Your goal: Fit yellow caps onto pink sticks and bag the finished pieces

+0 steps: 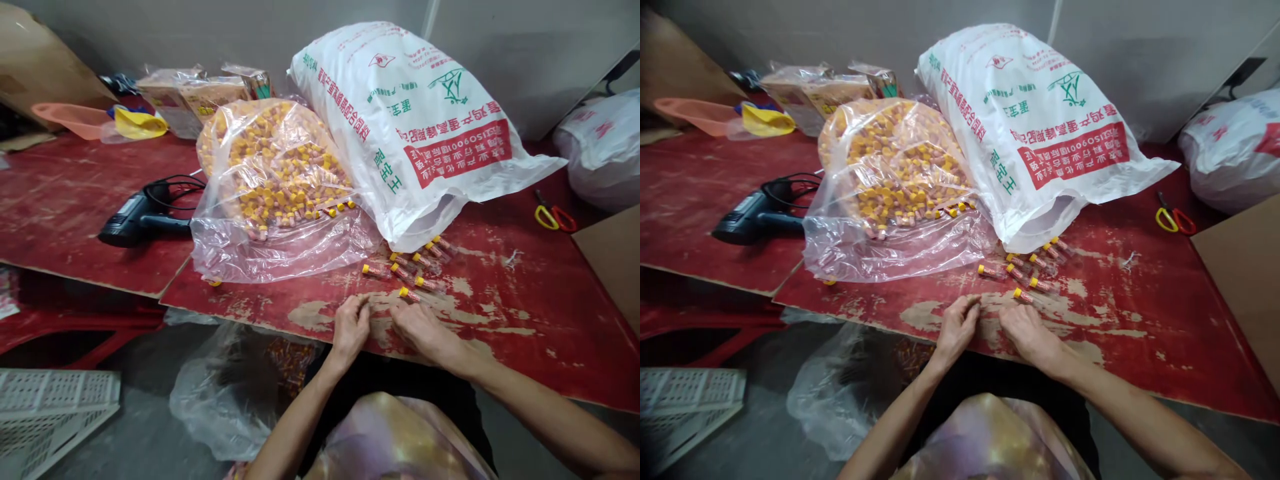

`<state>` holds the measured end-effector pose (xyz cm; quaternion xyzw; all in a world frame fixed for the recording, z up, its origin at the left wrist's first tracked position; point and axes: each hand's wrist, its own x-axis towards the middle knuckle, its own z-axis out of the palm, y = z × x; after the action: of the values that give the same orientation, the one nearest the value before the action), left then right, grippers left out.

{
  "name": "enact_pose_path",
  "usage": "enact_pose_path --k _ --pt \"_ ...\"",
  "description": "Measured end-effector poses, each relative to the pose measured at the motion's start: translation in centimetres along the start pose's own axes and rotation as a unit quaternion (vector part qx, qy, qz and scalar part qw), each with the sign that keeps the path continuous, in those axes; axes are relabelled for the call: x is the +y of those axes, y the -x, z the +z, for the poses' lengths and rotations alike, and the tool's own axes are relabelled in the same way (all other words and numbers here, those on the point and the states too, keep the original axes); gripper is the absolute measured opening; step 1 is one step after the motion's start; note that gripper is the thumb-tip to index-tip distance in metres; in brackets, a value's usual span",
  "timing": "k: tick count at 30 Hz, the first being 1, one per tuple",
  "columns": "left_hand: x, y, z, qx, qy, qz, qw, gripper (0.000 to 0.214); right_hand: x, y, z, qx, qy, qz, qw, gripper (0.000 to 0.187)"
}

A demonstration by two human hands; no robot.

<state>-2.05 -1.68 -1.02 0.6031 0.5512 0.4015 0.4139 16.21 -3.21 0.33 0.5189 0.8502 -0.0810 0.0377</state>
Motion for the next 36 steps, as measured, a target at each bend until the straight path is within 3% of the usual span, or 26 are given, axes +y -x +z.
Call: enact_pose_path --k 5,8,13,20,22,25,30,33,36 --pt "-0.8 -1.6 -1.3 0.051 0.001 -0.009 0.999 0.023 0.5 0.9 1.7 0.067 -0.02 -0.069 0.995 0.023" --pt "-1.1 -2.2 -1.0 0.079 0.005 -0.001 0.997 0.023 0.6 0.1 1.1 0.087 -0.021 -0.047 0.995 0.019" --pt "-1.4 -2.4 -0.7 0.111 -0.005 0.029 0.993 0.023 -1.1 -2.3 0.8 0.196 -0.034 -0.048 0.979 0.025" --pt "-0.6 -3.8 -0.7 0.115 -0.02 0.05 0.992 0.024 -2.4 -5.2 1.3 0.273 -0.056 0.044 0.959 0.029" --pt "-0.3 -6.1 -1.3 0.13 -0.057 0.084 0.986 0.024 -1.2 -5.2 0.6 0.297 -0.046 0.054 0.952 0.029" --pt "-0.2 -11.8 -2.8 0.135 -0.158 0.122 0.971 0.022 2.1 -4.7 -0.4 0.34 -0.031 0.091 0.936 0.028" --pt "-0.9 -22.2 -4.9 0.024 -0.401 0.157 0.902 0.021 9.3 -4.8 -1.1 0.355 0.003 0.163 0.92 0.021" --pt "-1.6 -25.3 -5.6 -0.01 -0.451 0.176 0.875 0.022 13.3 -6.7 -1.7 0.335 -0.028 0.192 0.922 0.023" --pt "-2.0 -26.0 -6.2 -0.009 -0.456 0.179 0.872 0.021 16.7 -10.4 -3.1 0.299 -0.095 0.226 0.922 0.026"
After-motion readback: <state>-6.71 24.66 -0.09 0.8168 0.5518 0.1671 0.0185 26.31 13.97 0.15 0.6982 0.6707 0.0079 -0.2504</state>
